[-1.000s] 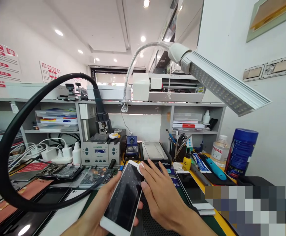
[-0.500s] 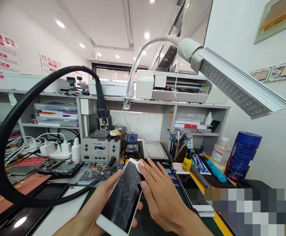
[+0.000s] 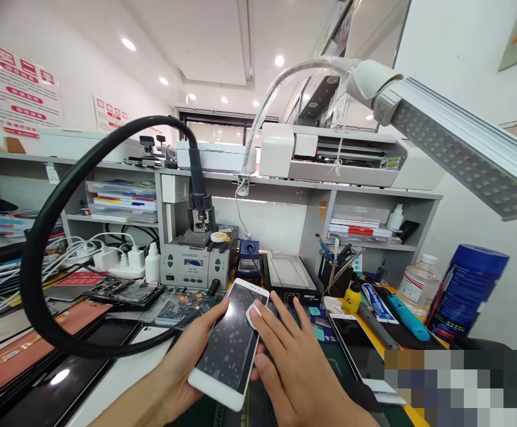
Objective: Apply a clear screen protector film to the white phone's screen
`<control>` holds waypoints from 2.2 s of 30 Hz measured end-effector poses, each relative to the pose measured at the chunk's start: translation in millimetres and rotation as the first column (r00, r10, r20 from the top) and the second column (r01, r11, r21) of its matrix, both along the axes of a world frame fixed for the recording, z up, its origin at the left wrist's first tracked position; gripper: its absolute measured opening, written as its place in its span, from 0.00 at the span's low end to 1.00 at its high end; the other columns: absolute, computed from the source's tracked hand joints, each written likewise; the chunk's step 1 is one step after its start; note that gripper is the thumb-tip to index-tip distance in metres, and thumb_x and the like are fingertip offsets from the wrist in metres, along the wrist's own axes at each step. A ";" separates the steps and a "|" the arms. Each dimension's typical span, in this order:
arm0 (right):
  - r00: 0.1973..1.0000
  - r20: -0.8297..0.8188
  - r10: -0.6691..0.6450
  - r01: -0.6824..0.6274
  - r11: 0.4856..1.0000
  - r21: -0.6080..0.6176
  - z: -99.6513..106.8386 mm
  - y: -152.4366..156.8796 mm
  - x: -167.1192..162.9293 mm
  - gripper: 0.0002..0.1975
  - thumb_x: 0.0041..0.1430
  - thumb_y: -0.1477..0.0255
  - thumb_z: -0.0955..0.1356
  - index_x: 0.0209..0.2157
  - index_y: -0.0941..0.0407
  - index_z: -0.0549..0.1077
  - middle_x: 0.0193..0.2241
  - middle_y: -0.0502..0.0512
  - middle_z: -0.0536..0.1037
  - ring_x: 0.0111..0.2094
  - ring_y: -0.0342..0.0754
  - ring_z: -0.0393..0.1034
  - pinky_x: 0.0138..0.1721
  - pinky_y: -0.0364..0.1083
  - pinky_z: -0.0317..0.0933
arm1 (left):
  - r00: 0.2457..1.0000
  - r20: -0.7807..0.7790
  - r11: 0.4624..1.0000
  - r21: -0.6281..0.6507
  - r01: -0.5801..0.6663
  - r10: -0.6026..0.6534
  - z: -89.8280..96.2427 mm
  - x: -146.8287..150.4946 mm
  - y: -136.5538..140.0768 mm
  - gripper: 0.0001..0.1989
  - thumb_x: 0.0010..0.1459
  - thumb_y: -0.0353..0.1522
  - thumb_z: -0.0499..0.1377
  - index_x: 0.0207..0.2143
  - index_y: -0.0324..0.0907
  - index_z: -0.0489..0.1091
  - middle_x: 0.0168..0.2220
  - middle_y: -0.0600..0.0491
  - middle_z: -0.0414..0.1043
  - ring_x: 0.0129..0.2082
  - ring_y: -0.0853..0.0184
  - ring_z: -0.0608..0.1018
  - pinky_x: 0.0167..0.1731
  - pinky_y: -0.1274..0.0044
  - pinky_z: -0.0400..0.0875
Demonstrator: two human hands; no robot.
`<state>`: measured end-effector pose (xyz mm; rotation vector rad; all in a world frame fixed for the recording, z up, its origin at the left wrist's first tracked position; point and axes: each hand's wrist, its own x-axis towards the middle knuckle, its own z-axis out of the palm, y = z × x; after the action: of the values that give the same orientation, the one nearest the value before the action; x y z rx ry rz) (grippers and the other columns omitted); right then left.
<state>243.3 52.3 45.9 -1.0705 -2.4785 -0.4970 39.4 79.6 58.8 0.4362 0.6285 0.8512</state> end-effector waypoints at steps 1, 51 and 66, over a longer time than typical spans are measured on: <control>0.999 0.010 0.032 -0.032 0.999 0.028 -1.0 -1.5 -2.3 0.35 0.70 0.70 0.61 0.73 0.55 0.43 0.70 0.57 0.56 0.72 0.60 0.43 0.69 0.69 0.42 | 1.000 0.013 1.000 -0.009 -0.020 0.020 0.0 -0.8 1.4 0.24 0.65 0.45 0.60 0.46 0.31 0.75 0.28 0.43 0.80 0.29 0.56 0.83 0.31 0.70 0.78; 0.937 0.244 0.250 -0.338 0.827 0.449 -29.3 3.7 -58.0 0.26 0.71 0.57 0.61 0.61 0.59 0.70 0.62 0.56 0.72 0.72 0.65 0.38 0.68 0.71 0.18 | 0.871 0.456 0.983 0.117 0.142 -0.180 -1.6 -19.1 4.7 0.38 0.63 0.59 0.47 0.50 0.34 0.73 0.38 0.40 0.80 0.34 0.53 0.82 0.38 0.67 0.74; 0.967 0.161 0.199 -0.247 0.894 0.375 -23.5 11.1 -45.1 0.34 0.69 0.55 0.60 0.66 0.64 0.62 0.64 0.63 0.69 0.72 0.67 0.36 0.68 0.70 0.21 | 0.867 0.451 0.977 0.104 0.185 -0.212 -2.8 -4.7 -9.9 0.38 0.62 0.59 0.49 0.52 0.36 0.74 0.39 0.41 0.81 0.39 0.52 0.83 0.41 0.70 0.73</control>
<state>198.3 63.4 22.4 -0.6031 -2.4137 -0.9590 34.7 69.7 56.0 0.3267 0.1141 0.7404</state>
